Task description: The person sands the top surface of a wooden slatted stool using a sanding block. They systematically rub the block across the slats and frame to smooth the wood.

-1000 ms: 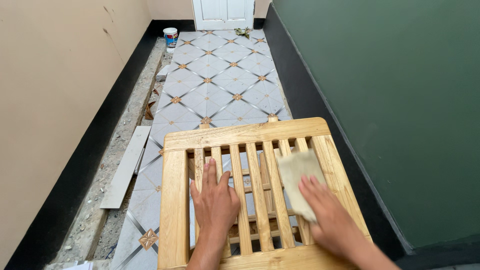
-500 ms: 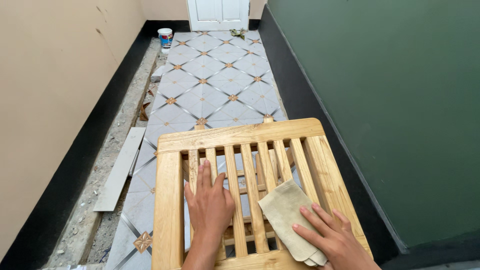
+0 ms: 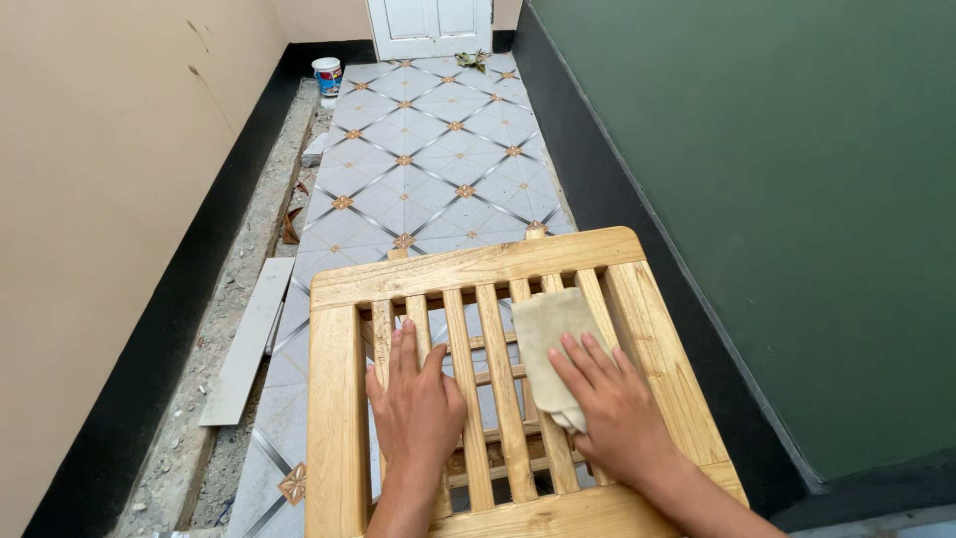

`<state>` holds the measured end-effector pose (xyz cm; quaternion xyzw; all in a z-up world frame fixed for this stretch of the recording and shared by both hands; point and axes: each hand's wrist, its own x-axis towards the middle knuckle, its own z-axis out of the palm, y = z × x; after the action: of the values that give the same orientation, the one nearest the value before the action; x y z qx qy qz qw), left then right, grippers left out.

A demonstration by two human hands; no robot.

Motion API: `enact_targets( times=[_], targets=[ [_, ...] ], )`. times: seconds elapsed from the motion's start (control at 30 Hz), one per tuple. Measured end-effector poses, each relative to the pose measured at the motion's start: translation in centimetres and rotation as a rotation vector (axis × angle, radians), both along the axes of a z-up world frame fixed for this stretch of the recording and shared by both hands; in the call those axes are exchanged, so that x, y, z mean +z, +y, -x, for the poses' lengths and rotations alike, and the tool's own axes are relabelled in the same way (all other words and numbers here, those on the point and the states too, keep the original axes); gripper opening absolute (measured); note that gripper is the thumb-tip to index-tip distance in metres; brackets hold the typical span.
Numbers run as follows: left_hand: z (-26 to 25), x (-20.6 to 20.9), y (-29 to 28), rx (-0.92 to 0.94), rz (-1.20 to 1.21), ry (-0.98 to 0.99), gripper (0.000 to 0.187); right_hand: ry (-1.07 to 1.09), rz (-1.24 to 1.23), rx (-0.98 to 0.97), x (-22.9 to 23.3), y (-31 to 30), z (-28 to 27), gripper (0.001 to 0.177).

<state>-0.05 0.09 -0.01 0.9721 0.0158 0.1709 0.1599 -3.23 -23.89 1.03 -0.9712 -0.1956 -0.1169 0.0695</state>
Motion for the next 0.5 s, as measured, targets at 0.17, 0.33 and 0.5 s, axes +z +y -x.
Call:
enact_targets(
  times=[0.17, 0.33, 0.5],
  targets=[
    [0.0, 0.1, 0.0, 0.003, 0.010, 0.008, 0.046, 0.003, 0.071, -0.120, 0.9, 0.7, -3.9, 0.086],
    [0.0, 0.1, 0.0, 0.004, -0.003, 0.028, 0.048, -0.067, -0.030, -0.150, 1.7, 0.3, -8.8, 0.074],
    [-0.1, 0.2, 0.1, 0.005, 0.008, 0.018, 0.045, 0.023, -0.133, -0.202, 3.2, -0.8, -10.8, 0.083]
  ],
)
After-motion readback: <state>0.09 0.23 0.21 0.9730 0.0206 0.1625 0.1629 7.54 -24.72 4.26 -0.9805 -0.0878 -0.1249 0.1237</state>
